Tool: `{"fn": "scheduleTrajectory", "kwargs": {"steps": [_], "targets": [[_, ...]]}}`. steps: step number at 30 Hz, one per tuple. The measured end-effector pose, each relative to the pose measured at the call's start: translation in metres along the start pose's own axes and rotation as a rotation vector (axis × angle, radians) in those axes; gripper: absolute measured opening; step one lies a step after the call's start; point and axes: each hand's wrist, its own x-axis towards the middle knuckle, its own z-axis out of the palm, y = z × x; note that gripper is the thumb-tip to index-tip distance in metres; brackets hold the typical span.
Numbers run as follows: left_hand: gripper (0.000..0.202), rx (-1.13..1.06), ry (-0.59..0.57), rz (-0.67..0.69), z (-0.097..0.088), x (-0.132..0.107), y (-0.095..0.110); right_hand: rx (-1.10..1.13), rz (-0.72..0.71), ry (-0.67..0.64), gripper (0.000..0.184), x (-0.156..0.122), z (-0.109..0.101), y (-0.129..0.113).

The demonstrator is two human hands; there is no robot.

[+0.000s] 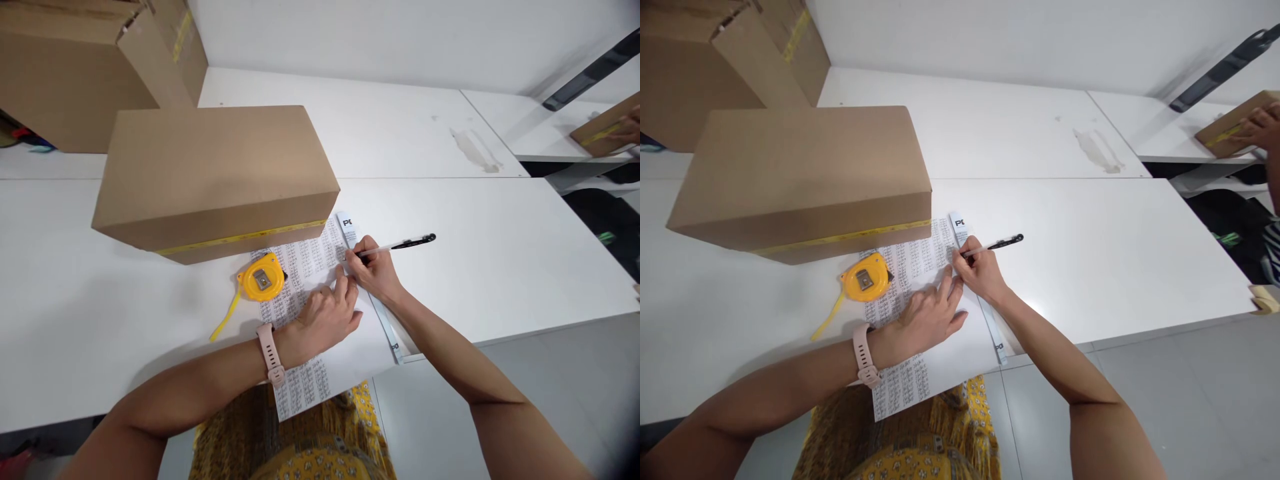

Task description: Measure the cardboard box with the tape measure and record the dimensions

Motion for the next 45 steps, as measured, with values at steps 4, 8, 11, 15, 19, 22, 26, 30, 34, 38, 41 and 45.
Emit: {"fn": "scheduleTrajectory", "kwargs": {"steps": [4, 8, 11, 15, 19, 22, 26, 30, 34, 38, 41, 45], "targets": [[0.06, 0.022, 0.008, 0.003, 0.001, -0.001, 0.0001, 0.005, -0.013, -0.015, 0.027, 0.0003, -0.0002, 0.0003], [0.062, 0.026, 0.029, 0.014, 0.003, -0.0017, -0.0001, 0.003, -0.017, -0.027, 0.026, 0.0004, -0.0004, 0.0001], [0.061, 0.021, 0.023, 0.01, 0.0021, -0.0011, -0.0001, 0.001, -0.01, -0.029, 0.026, 0.0003, -0.0005, -0.0007], [0.061, 0.057, 0.004, 0.022, -0.0013, -0.0003, 0.0003, 0.001, -0.01, -0.031, 0.027, 0.0006, -0.0006, -0.0016], [0.062, 0.101, 0.014, 0.029, -0.0015, -0.0011, 0.0006, -0.001, -0.009, -0.037, 0.026, 0.001, -0.0008, -0.0011], [0.062, 0.127, 0.029, 0.024, -0.0002, -0.002, 0.0009, -0.003, -0.01, -0.025, 0.026, 0.001, -0.0015, 0.0001], [0.06, 0.144, 0.041, 0.026, 0.0004, -0.0026, 0.0007, 0.0, -0.024, -0.001, 0.025, 0.0012, -0.0021, 0.0007], [0.06, 0.151, 0.06, 0.025, -0.0017, -0.0025, 0.0003, -0.027, -0.035, 0.009, 0.025, 0.0019, -0.0015, 0.0006], [0.06, 0.138, 0.028, 0.025, -0.005, -0.0019, 0.0004, -0.034, -0.036, 0.007, 0.024, 0.0026, -0.0011, 0.001], [0.06, 0.121, 0.003, 0.024, -0.0052, -0.0012, 0.0002, -0.026, -0.037, -0.009, 0.024, 0.0023, -0.0021, -0.0001], [0.061, 0.123, 0.014, 0.024, -0.004, -0.0011, -0.0002, -0.03, -0.024, -0.008, 0.024, 0.0018, -0.0028, -0.0015], [0.061, 0.137, 0.018, 0.029, -0.004, -0.0018, -0.0001, -0.031, -0.014, 0.003, 0.024, 0.002, -0.0024, -0.0019]]}}
